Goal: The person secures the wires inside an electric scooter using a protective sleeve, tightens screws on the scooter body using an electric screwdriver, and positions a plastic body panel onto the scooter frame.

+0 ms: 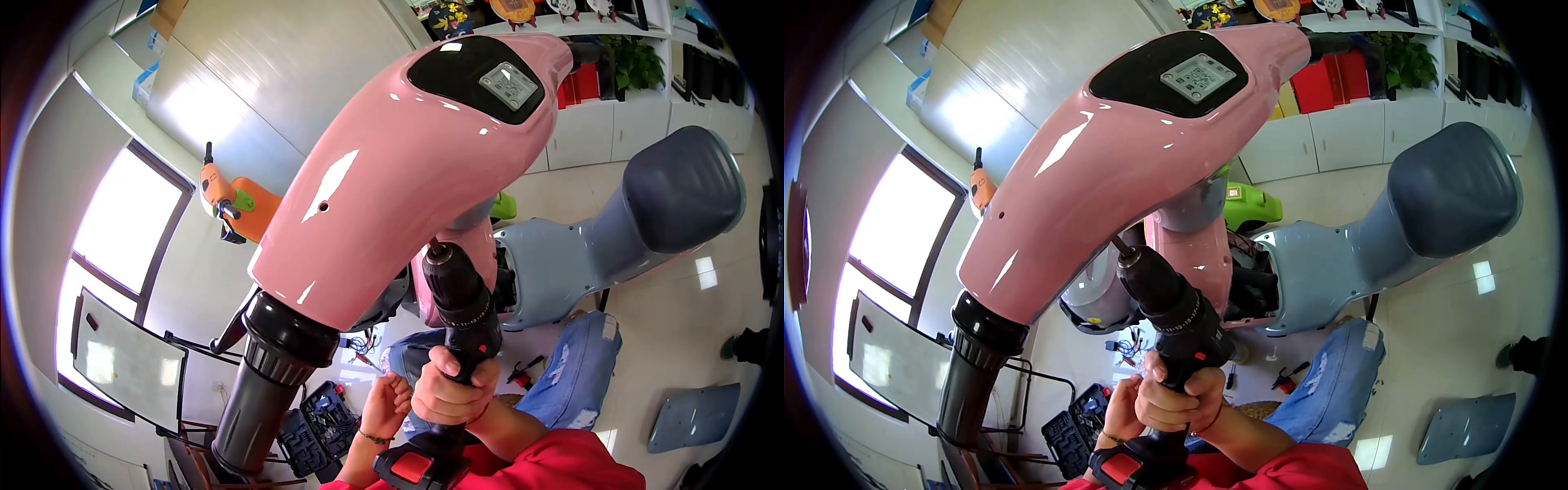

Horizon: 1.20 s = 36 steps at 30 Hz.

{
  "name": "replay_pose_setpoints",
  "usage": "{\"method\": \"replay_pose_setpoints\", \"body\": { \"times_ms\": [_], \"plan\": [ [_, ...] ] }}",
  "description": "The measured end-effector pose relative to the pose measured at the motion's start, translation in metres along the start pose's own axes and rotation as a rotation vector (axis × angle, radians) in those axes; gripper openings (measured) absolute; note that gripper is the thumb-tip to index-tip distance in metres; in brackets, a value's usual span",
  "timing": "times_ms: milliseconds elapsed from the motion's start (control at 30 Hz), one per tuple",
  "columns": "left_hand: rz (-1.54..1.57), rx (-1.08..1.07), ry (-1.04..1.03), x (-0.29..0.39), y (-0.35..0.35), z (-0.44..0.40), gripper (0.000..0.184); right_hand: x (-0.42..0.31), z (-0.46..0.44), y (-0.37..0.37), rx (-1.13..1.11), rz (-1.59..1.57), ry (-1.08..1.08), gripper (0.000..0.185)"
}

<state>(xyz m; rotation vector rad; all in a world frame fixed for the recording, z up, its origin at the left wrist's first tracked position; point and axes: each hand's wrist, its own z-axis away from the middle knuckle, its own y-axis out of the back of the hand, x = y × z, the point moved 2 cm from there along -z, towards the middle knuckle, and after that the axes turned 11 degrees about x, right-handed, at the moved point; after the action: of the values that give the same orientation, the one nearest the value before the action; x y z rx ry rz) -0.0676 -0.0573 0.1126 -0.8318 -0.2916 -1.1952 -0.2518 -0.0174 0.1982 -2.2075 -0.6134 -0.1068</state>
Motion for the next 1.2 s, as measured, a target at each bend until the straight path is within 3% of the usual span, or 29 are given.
{"method": "replay_pose_setpoints", "body": {
  "times_ms": [300, 367, 433, 533, 667, 1100, 1200],
  "plan": [
    [0.046, 0.037, 0.096, -0.007, 0.013, -0.006, 0.016, -0.002, -0.004, 0.006, 0.017, 0.021, 0.029, 0.029],
    [0.071, 0.051, 0.126, -0.010, 0.020, -0.009, 0.018, -0.004, -0.005, 0.007, 0.071, 0.157, 0.116, 0.033],
    [-0.287, 0.161, -0.142, -0.008, 0.007, 0.001, 0.019, -0.009, -0.002, 0.011, 0.086, 0.202, 0.156, 0.035],
    [-0.286, 0.311, -0.240, -0.014, -0.029, 0.021, 0.020, -0.012, -0.002, 0.013, 0.062, 0.204, 0.095, 0.035],
    [-0.002, 0.007, 0.089, -0.011, 0.009, 0.005, 0.017, -0.007, -0.003, 0.012, -0.021, -0.079, -0.072, 0.030],
    [0.081, -0.072, 0.149, -0.020, 0.019, -0.020, 0.017, -0.009, 0.000, 0.015, -0.011, -0.017, -0.013, 0.043],
    [0.085, -0.098, 0.147, -0.019, 0.020, -0.022, 0.018, -0.011, 0.002, 0.013, 0.019, -0.065, -0.089, 0.044]
  ]
}}
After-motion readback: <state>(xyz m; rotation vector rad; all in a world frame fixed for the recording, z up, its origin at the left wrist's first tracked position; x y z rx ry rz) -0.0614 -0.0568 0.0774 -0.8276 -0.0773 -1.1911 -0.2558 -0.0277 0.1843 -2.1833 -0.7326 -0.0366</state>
